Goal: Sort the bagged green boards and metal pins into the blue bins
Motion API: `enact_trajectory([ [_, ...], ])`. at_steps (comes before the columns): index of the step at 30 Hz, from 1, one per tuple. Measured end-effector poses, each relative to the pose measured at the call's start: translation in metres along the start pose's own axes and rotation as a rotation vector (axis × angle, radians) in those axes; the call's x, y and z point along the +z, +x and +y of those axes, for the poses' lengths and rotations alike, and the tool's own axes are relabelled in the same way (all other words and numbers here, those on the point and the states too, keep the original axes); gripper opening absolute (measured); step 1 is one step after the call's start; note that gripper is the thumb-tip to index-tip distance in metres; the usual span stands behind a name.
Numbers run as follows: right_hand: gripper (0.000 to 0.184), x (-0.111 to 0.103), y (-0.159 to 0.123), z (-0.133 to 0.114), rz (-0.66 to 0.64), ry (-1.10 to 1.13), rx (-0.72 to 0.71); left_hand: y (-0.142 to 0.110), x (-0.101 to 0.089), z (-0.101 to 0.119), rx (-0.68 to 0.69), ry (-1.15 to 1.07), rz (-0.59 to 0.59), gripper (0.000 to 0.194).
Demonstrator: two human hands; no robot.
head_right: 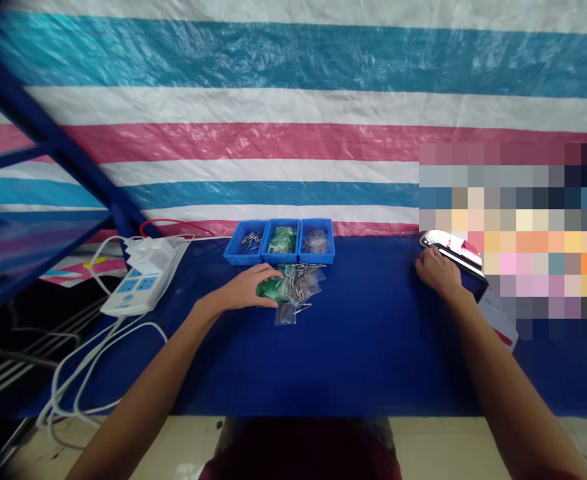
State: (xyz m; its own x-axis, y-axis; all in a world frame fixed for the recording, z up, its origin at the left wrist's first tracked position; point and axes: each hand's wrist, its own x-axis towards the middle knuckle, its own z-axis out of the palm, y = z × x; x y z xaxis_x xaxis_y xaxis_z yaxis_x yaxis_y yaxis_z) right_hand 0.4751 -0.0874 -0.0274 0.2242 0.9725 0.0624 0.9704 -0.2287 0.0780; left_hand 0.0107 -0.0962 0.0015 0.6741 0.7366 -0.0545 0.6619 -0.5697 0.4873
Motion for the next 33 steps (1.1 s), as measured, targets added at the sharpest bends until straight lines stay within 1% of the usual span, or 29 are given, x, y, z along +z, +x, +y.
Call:
enact_trajectory([
  [4, 0.027, -0.002, -0.006, -0.003, -0.013, -0.007, 0.012, 0.0, -0.001, 0.001, 0.003, -0.003, 0.0, 0.063],
  [7, 0.027, -0.006, -0.01, -0.004, -0.021, 0.016, 0.064, 0.0, 0.0, 0.0, 0.005, -0.004, 0.006, 0.062],
  [11, 0.03, -0.014, -0.012, -0.001, 0.038, 0.048, 0.158, 0.0, 0.0, 0.0, 0.003, -0.008, 0.005, 0.063],
  [15, 0.033, -0.019, -0.014, 0.001, 0.038, 0.091, 0.171, 0.0, -0.001, 0.002, -0.001, -0.003, -0.003, 0.063],
  [17, 0.033, -0.02, -0.017, -0.003, 0.07, 0.115, 0.165, -0.001, -0.002, 0.002, 0.0, -0.009, -0.006, 0.064],
  [19, 0.03, -0.022, -0.021, -0.011, 0.126, 0.136, 0.183, -0.001, -0.003, 0.002, 0.009, -0.02, -0.012, 0.064],
  [20, 0.029, -0.024, -0.024, -0.018, 0.137, 0.155, 0.165, -0.002, -0.004, 0.001, 0.014, -0.024, -0.013, 0.061],
  [21, 0.027, -0.026, -0.028, -0.026, 0.17, 0.164, 0.199, -0.002, -0.005, 0.001, 0.02, -0.025, -0.01, 0.056],
  [23, 0.025, -0.031, -0.037, -0.046, 0.22, 0.178, 0.181, -0.002, -0.007, 0.001, 0.034, -0.028, -0.01, 0.039],
  [25, 0.024, -0.039, -0.048, -0.07, 0.226, 0.199, 0.111, -0.002, -0.01, 0.002, 0.06, -0.041, -0.012, 0.023],
  [26, 0.023, -0.044, -0.054, -0.083, 0.21, 0.22, 0.063, -0.002, -0.011, 0.002, 0.077, -0.052, -0.01, 0.019],
  [29, 0.022, -0.057, -0.069, -0.125, 0.177, 0.311, -0.158, -0.001, -0.012, 0.003, 0.121, -0.088, 0.034, 0.023],
  [31, 0.021, -0.066, -0.074, -0.153, 0.139, 0.366, -0.291, -0.001, -0.011, 0.001, 0.12, -0.088, 0.104, 0.027],
  [33, 0.021, -0.073, -0.074, -0.179, 0.099, 0.396, -0.41, 0.0, -0.009, -0.001, 0.089, -0.061, 0.195, 0.031],
])
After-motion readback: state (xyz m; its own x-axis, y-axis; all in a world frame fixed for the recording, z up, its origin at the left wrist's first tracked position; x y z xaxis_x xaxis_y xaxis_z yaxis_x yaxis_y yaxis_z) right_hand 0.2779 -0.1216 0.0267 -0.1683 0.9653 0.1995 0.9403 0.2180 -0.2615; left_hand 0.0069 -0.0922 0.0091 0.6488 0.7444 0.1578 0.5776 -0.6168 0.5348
